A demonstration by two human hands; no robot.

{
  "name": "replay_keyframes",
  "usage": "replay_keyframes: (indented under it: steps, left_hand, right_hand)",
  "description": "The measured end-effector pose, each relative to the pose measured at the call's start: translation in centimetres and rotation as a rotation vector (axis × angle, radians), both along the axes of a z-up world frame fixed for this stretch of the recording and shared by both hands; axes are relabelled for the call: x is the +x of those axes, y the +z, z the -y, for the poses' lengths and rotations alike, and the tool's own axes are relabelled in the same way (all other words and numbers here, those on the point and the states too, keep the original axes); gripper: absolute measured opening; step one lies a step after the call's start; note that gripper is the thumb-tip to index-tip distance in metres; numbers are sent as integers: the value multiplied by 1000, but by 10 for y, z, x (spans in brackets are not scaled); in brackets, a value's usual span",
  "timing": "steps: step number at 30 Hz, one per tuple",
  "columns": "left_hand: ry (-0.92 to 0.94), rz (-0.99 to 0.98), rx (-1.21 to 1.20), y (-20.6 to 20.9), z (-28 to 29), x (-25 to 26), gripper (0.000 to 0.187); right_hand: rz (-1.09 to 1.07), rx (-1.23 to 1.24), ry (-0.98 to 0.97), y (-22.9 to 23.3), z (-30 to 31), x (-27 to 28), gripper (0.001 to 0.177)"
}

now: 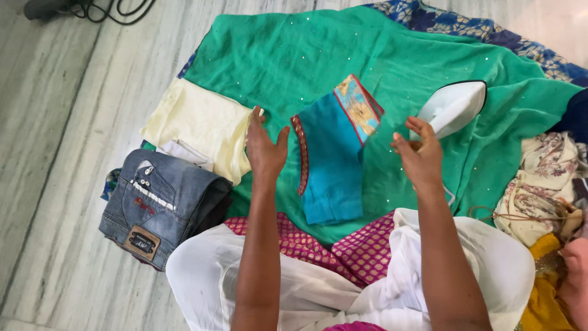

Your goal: The person irons a pair of folded jeans and then a blue blouse on a green cloth spread on the floor. The person uses a white iron to smooth the garments and folds them after ironing.

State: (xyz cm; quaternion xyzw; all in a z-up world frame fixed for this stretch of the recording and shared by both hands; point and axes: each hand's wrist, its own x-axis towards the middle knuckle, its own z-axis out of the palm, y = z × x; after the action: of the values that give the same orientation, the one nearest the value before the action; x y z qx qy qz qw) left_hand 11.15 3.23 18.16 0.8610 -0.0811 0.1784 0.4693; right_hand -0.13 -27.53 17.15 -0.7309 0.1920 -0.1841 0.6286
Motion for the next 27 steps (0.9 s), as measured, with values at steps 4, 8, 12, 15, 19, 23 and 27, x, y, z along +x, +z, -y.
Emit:
replay_keyframes:
  steps: [4,8,12,15,19,23,27]
  left_hand:
    - [50,-281,110,-142,-15,6,80]
    - [-65,-731,349,-239,-23,-24,53]
    - [-63,-874,291,-228,-1,-38,61]
    - [43,-966,123,-195,9,-55,70]
    - [72,-1168,-260,-199,15,-61,67]
    - [-70,-989,-450,-248,14,-59,53]
    - [82,-801,-178,-267,10,-65,40]
  right_hand:
    - [-346,-458,133,-88,11,19,52]
    - [-588,-547,425,-158,3,12,44]
    - [-820,-560,603,-181,-23,20,52]
    - [-919,-578,618,-192,-29,14,62]
    - [-977,-447,568,-208,-30,11,59]
    - [-896,-515,617,-216,-28,13,56]
    - [-722,-106,440,-231,-17,6,39]
